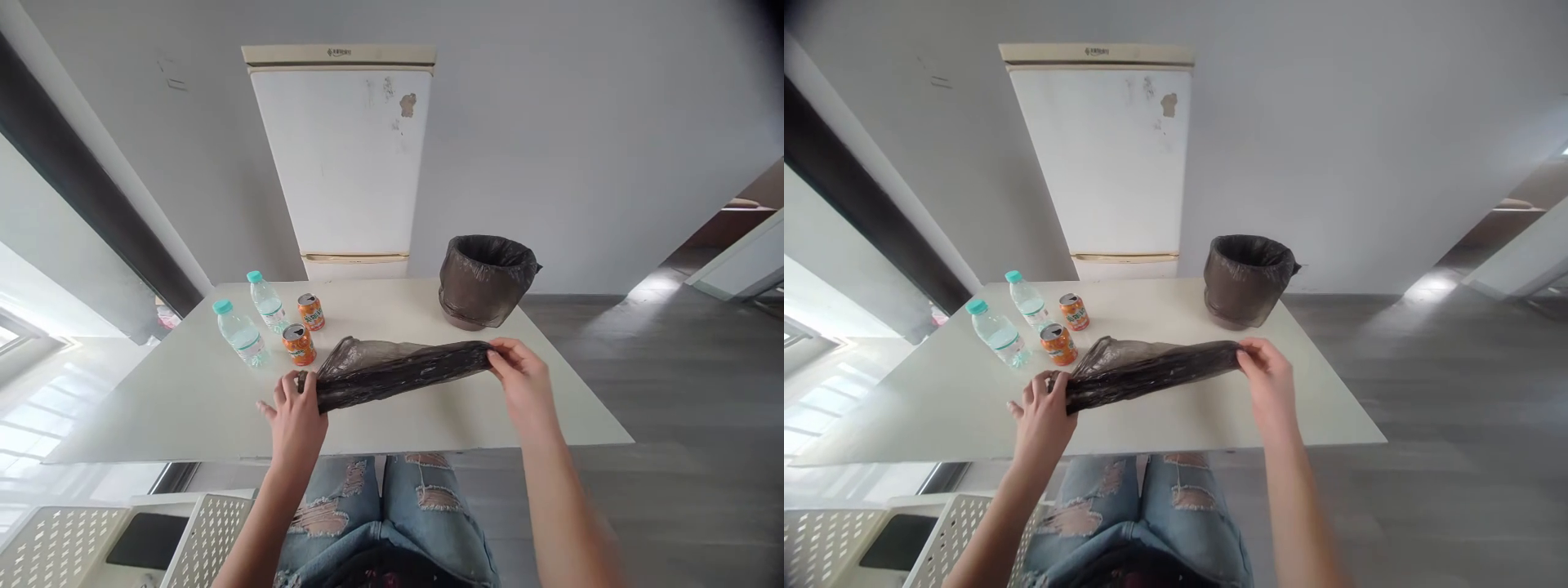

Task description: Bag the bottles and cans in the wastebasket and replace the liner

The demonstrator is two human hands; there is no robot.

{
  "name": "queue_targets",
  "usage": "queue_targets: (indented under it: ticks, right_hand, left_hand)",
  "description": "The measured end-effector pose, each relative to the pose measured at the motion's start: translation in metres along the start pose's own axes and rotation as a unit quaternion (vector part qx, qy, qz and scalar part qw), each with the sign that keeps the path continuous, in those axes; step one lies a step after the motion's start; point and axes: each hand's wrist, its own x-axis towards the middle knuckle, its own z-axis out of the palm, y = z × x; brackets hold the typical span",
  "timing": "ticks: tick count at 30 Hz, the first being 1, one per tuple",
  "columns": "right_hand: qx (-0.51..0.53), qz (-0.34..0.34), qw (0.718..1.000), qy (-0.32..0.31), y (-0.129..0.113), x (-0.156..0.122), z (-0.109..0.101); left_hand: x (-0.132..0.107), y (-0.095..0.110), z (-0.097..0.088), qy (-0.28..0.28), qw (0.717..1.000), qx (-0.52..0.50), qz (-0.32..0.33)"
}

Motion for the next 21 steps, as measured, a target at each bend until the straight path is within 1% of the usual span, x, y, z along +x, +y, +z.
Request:
queue_targets:
  ticks: [2,3,4,5,7,8,10,11,12,14,16,18,21]
  right_hand:
    - [-0.039,0.032,0.999,-0.016,0.025,0.002,-0.006]
    - [-0.061,0.041,0.997,-0.029,0.036,0.002,-0.009]
    - [-0.081,0.046,0.995,-0.045,0.045,0.002,-0.011]
    - [-0.097,0.047,0.992,-0.062,0.051,0.002,-0.013]
    - [-0.118,0.040,0.988,-0.090,0.057,-0.001,-0.013]
    - [-0.121,0.035,0.986,-0.108,0.057,-0.003,-0.010]
    - [-0.110,0.021,0.982,-0.153,0.050,-0.011,-0.001]
    - [-0.099,0.017,0.978,-0.181,0.045,-0.015,0.004]
    - [-0.087,0.017,0.974,-0.209,0.040,-0.020,0.010]
    - [-0.071,0.025,0.965,-0.253,0.032,-0.029,0.019]
    - [-0.071,0.032,0.961,-0.267,0.030,-0.033,0.023]
    - [-0.073,0.035,0.967,-0.243,0.034,-0.031,0.019]
    - [-0.065,0.029,0.984,-0.161,0.047,-0.020,0.004]
  left_hand:
    - [-0.011,0.000,-0.001,-0.045,0.999,0.012,0.018]
    - [-0.017,0.004,-0.005,-0.049,0.998,0.009,0.040]
    - [-0.024,0.012,-0.011,-0.039,0.997,-0.001,0.069]
    - [-0.030,0.023,-0.017,-0.016,0.994,-0.017,0.103]
    - [-0.038,0.053,-0.024,0.040,0.980,-0.066,0.185]
    - [-0.038,0.071,-0.024,0.050,0.965,-0.100,0.238]
    - [-0.034,0.109,-0.014,0.036,0.930,-0.165,0.326]
    - [-0.029,0.126,-0.004,0.023,0.917,-0.191,0.349]
    - [-0.023,0.141,0.006,0.010,0.908,-0.212,0.361]
    - [-0.011,0.163,0.024,-0.010,0.905,-0.238,0.353]
    - [0.001,0.172,0.034,-0.043,0.914,-0.233,0.329]
    - [0.012,0.171,0.034,-0.088,0.927,-0.192,0.311]
    - [0.026,0.157,0.031,-0.137,0.936,-0.122,0.302]
